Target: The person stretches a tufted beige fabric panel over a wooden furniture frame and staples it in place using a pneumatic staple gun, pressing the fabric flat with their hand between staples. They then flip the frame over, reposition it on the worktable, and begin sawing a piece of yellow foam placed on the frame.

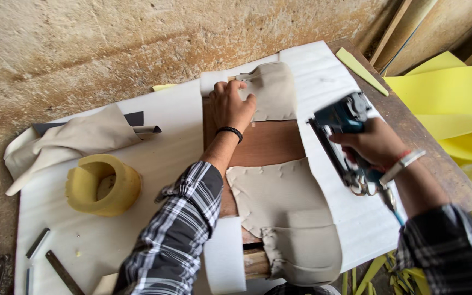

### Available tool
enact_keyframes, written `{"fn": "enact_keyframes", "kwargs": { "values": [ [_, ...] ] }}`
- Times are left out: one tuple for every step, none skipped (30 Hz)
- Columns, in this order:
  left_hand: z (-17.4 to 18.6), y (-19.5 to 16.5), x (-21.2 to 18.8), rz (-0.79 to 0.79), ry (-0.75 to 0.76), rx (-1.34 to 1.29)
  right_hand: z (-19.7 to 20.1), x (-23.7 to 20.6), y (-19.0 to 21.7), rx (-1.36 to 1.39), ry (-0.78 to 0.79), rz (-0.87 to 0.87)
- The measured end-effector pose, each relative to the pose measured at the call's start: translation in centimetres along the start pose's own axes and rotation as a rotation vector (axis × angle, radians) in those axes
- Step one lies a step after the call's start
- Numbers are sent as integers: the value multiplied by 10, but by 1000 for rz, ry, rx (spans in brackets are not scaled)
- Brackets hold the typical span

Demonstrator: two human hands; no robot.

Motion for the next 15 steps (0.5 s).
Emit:
{"fn": "enact_keyframes", "kwargs": {
  "values": [
    [0,-4,-3,-61,62,132,2,3,-26,32,12,-24],
    [0,-7,-4,-54,141,186,0,7,-52,66,24,-51],
    [0,-10,-6,-47,223,239,-6,13,-80,91,31,-101],
    [0,-11,-6,-36,303,291,-14,21,-108,114,39,-150],
    [0,-12,-5,-53,334,358,-22,32,-134,131,48,-194],
    [1,-13,-4,-58,363,412,-30,44,-157,68,86,-139],
    [1,-14,-2,-56,392,465,-36,56,-179,-1,130,-84],
    [3,-14,1,-45,446,484,-49,65,-201,-32,138,-63],
    [5,-13,6,-39,501,504,-63,71,-221,-57,145,-42],
    [6,-14,10,-28,552,531,-71,77,-236,-121,120,55],
    [7,-16,16,6,628,547,-80,83,-246,-183,107,163],
    [10,-17,21,53,703,563,-88,87,-254,-234,125,122],
    [14,-18,24,103,776,578,-94,89,-260,-285,141,87],
    [15,-22,23,136,762,594,-100,90,-262,-336,151,56],
    [15,-29,20,166,751,607,-104,89,-261,-344,173,62]
  ]
}}
Point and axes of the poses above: each hand's wrist, its own x-axis towards the middle knuckle, its own z-axis out of the back of the hand, y = z × x, the point moved 1 cm from there along x, towards the middle knuckle, and after that the axes turned 2 degrees about -x, right-handed, at the moved point
